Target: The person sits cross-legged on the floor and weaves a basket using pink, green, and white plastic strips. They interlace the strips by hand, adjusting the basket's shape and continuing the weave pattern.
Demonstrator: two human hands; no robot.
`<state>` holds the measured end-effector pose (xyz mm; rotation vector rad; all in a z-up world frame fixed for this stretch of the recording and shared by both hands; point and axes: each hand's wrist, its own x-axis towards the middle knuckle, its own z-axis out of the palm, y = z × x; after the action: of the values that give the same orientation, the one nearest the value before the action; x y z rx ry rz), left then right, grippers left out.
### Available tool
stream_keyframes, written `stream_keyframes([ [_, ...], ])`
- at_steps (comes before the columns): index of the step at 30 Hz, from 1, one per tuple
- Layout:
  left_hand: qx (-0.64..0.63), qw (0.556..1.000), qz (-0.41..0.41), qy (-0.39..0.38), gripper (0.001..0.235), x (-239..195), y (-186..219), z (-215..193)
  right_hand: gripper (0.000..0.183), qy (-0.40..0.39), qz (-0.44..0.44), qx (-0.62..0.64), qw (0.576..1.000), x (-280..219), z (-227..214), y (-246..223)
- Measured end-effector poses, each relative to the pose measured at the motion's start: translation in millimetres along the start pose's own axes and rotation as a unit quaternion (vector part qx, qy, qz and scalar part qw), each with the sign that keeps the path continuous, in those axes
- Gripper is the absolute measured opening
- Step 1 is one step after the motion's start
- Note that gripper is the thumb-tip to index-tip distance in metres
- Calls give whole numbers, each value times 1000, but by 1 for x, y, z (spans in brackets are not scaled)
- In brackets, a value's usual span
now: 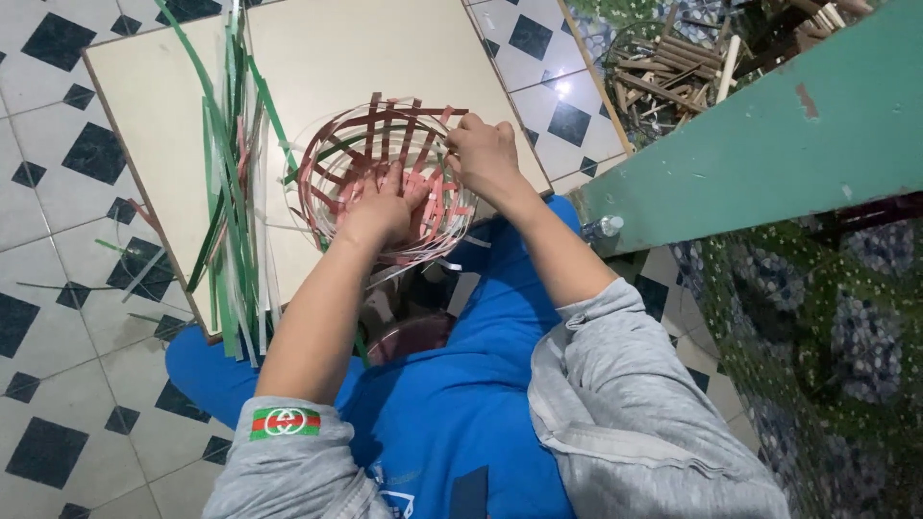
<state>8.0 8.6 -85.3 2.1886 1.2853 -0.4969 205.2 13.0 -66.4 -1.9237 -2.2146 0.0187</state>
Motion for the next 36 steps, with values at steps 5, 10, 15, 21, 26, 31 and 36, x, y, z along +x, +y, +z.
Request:
stream_keyframes([
  [5, 4, 1000, 1, 8, 82, 11, -4, 8, 16, 2, -1, 1, 1000, 0, -3, -2],
  [10, 16, 1000, 3, -1, 73, -7, 4, -4, 18, -2, -4, 3, 1000, 3, 1, 0],
  [15, 14, 1000, -2, 6, 60, -13, 5, -6, 19, -12, -10, 13, 1000, 1, -3, -1],
  [21, -4, 1000, -13, -3, 63, -24, 10, -16, 19, -3, -25, 21, 999, 1, 2, 0],
  [26, -7, 1000, -18, 0, 61, -12, 7, -9, 20, -9, -30, 30, 999, 2, 4, 2],
  [31, -31, 999, -23, -2, 55, -10, 1, -4, 19, -33, -23, 36, 999, -6, -22, -7],
  [36, -7, 1000, -6, -1, 69, -8, 2, -3, 18, -20, -24, 28, 999, -6, -26, -1],
])
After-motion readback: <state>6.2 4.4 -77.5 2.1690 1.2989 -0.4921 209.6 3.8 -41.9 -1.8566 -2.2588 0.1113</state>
